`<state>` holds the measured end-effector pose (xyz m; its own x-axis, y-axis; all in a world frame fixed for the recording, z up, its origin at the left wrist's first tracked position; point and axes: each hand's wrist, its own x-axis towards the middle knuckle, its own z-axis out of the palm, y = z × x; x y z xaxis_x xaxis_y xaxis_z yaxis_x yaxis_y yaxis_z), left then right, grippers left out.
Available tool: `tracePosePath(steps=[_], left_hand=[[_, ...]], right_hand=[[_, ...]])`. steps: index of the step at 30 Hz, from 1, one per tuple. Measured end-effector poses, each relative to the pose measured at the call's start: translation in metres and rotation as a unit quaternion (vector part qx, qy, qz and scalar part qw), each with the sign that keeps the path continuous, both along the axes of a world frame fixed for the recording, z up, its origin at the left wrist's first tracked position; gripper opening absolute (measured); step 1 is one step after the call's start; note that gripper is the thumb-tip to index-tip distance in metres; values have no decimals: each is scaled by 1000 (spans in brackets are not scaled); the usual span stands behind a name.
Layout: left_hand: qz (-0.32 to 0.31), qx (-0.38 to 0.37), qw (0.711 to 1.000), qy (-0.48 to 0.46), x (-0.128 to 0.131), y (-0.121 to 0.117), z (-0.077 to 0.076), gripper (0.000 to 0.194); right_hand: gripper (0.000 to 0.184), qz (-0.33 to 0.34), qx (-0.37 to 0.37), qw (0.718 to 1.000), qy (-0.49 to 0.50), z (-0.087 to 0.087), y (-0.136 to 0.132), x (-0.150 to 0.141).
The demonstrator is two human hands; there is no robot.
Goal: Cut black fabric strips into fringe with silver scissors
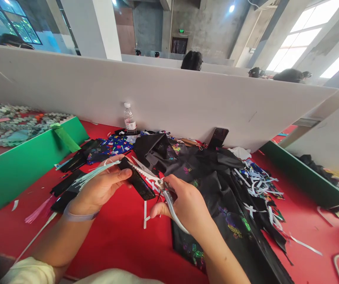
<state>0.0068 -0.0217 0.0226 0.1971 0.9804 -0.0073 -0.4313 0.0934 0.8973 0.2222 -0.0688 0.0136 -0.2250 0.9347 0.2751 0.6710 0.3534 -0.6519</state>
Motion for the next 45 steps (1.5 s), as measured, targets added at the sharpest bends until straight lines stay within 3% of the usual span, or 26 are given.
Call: tracePosePath(steps=[5, 18, 28, 45], left_hand=[[-55, 27, 998, 15, -2, 0, 2, 27], [-35, 29, 998, 37, -1, -3, 1, 28], [-69, 45, 997, 5, -1, -4, 3, 22], [-59, 43, 997, 1, -2, -3, -3, 24]], right_hand=[[53, -12, 31, 999, -19, 2, -2, -5], [48, -34, 74, 995, -60, -4, -7, -11], [47, -40, 98, 992, -71, -5, -8, -12], [49, -44, 110, 991, -67, -7, -8, -13]])
